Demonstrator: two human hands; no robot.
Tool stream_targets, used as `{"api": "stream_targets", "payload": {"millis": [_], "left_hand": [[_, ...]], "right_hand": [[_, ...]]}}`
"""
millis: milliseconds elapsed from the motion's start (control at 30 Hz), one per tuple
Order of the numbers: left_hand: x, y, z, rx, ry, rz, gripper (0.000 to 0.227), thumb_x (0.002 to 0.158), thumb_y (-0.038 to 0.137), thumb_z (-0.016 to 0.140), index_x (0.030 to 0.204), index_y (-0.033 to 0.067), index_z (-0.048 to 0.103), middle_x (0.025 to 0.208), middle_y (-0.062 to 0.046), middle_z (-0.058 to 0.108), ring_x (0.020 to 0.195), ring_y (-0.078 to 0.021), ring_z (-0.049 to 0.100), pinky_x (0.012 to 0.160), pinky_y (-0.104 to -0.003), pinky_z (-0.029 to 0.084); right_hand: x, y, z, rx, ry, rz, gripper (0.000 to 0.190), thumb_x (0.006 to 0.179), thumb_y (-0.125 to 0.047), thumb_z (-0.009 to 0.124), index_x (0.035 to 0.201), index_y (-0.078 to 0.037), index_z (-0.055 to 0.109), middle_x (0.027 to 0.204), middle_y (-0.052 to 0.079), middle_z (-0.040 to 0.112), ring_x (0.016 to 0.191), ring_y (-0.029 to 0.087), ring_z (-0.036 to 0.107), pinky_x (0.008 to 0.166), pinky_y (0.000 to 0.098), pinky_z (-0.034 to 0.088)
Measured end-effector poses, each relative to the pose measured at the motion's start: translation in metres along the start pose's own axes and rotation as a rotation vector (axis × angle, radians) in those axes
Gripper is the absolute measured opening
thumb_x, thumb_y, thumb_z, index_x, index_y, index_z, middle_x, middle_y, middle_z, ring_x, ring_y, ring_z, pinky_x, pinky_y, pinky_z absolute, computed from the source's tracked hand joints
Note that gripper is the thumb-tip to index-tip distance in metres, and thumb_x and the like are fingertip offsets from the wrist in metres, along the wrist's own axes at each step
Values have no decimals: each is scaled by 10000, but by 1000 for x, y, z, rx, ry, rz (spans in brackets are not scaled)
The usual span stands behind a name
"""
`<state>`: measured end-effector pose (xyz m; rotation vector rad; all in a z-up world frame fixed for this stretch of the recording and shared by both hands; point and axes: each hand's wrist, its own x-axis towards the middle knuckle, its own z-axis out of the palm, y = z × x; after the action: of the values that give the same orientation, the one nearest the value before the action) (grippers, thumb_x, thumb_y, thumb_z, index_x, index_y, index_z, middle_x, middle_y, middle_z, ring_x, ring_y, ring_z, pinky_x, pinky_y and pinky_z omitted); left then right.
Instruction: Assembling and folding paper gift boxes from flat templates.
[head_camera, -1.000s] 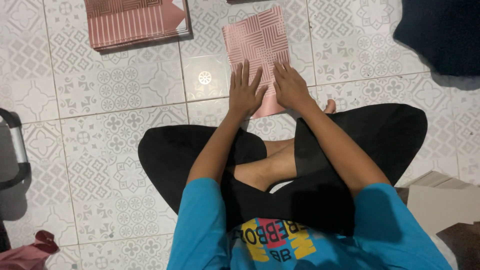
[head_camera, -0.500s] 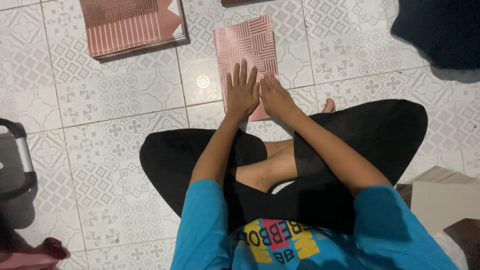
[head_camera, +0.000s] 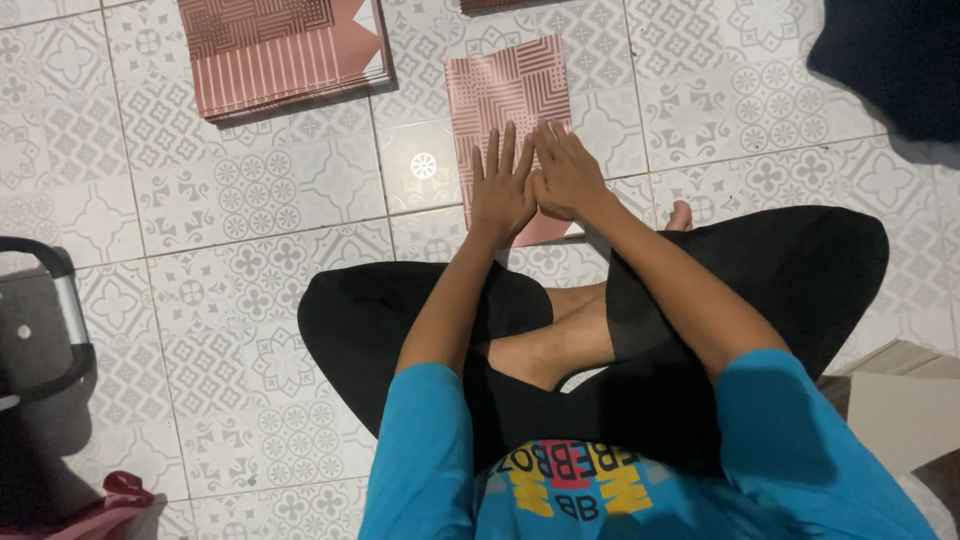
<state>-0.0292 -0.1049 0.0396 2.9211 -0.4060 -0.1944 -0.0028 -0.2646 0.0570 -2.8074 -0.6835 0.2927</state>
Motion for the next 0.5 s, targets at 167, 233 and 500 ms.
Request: {"api": "stream_targets", "payload": {"millis": [167, 233, 500], "left_hand": [[1, 1, -6, -10, -85, -19, 610, 1071, 408, 217, 1665, 274, 182, 1742, -79, 12, 1600, -352, 16, 1294, -563, 83], [1, 0, -4, -10, -98, -18, 625, 1063, 405, 230, 1669, 271, 158, 1743, -82, 2, 1602, -353, 15, 1295, -565, 79], [2, -2, 10, -148, 138, 7, 654, 1020, 357, 404, 1625, 131, 304, 1717, -137, 135, 1592, -360, 87, 1278, -578, 85]], "right_hand": [[28, 2, -4, 100, 54, 15, 661, 1042, -286, 309, 1594, 76, 288, 1652, 294, 267, 1536, 452, 227, 1248, 537, 195], [44, 4, -4, 136, 74, 37, 639, 1059, -267, 316, 1591, 86, 281, 1642, 307, 277, 1531, 463, 228, 1248, 548, 195], [125, 38, 25, 138, 87, 90, 646, 1076, -249, 341, 1565, 146, 190, 1650, 330, 159, 1543, 443, 137, 1256, 518, 153]]}}
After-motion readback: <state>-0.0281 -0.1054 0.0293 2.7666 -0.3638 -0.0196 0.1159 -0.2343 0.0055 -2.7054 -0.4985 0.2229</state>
